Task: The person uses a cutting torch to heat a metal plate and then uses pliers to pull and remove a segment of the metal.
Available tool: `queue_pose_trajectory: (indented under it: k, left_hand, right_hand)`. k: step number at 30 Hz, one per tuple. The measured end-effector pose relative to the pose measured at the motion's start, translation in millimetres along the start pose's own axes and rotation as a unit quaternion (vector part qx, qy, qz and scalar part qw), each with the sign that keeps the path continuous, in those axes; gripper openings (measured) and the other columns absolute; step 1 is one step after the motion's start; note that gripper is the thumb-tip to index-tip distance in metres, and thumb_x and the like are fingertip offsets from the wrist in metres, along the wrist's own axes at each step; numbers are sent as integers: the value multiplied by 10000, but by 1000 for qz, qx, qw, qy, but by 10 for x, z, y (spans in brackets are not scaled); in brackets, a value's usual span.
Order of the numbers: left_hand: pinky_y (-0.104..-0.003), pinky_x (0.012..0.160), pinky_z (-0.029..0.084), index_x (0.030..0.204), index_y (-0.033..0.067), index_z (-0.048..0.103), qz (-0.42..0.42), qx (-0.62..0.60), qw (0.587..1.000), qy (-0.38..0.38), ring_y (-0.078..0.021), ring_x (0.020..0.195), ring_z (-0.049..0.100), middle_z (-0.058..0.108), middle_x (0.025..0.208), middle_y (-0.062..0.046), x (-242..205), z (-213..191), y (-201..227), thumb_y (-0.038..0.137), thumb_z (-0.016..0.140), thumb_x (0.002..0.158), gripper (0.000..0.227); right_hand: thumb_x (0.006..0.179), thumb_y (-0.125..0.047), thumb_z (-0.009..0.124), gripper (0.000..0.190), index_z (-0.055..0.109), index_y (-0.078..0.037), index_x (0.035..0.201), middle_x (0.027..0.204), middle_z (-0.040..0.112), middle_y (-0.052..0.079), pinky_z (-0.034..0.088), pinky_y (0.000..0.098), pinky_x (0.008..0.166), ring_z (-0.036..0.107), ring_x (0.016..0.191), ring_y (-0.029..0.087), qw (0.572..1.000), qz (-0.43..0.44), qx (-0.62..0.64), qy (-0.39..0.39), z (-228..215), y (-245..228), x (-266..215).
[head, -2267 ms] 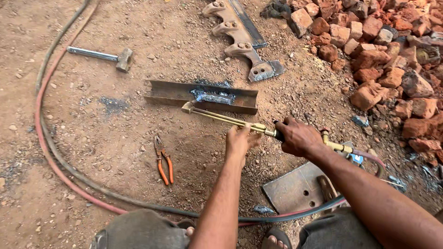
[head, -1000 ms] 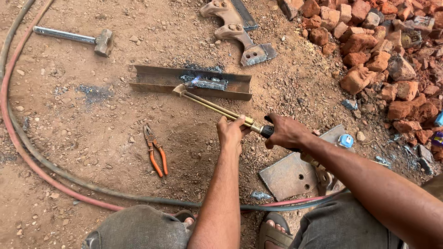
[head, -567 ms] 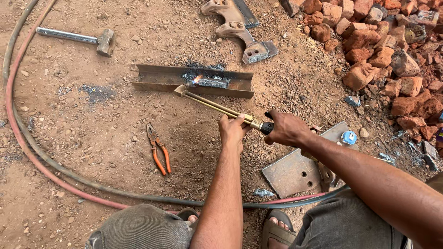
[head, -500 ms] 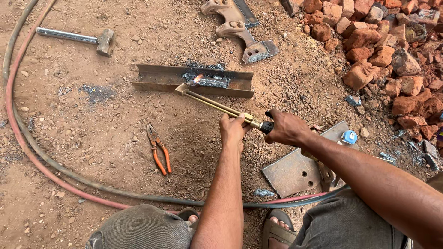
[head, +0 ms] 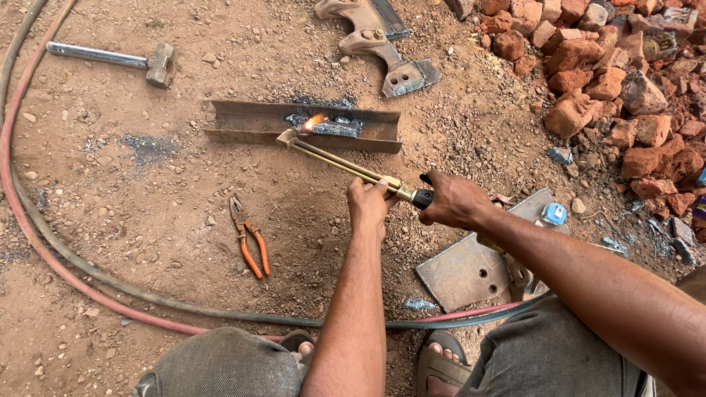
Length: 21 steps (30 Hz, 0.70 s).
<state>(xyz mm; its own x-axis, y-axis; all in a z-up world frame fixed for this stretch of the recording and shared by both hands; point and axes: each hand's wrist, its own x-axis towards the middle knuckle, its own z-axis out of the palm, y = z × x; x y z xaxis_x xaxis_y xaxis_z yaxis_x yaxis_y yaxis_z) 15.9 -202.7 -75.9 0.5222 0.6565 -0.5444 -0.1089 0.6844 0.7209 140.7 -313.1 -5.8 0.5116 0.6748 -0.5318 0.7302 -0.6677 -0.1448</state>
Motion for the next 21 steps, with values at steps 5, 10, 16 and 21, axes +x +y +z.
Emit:
queue_pose_trajectory:
  k: [5,10,16,21]
  left_hand:
    - [-359,759,709,1169,-48,525,11,19,1000,-2,-255,924,744,692,1079,-200,8,-14,-18,-42,523,980,189]
    - [-355,751,707,1143,-43,528,6,16,1000,4,-262,914,751,701,1078,-210,34,-20,-25,-44,528,976,167]
    - [-358,760,706,1174,-46,508,5,18,1000,6,-268,920,750,702,1081,-222,21,-30,-5,-45,523,976,199]
    - [-356,763,706,1202,-40,497,2,19,1000,9,-267,926,746,704,1081,-219,18,-28,1,-48,525,970,234]
  right_hand:
    - [732,-295,733,777,464,-26,1410,782,553,45,464,345,471,516,566,163,1000,2,-3,-4,-9,-22,-10]
    - [743,-289,741,796,445,-28,1435,788,568,43,466,342,471,524,570,161,1000,1,-12,-2,-1,-27,4]
    - [753,-302,752,798,445,-25,1435,793,578,42,470,344,475,526,575,161,1000,-2,-21,-3,15,-31,7]
    - [758,-299,757,783,454,-24,1426,799,585,55,466,343,472,524,581,165,1000,-3,-25,0,17,-27,6]
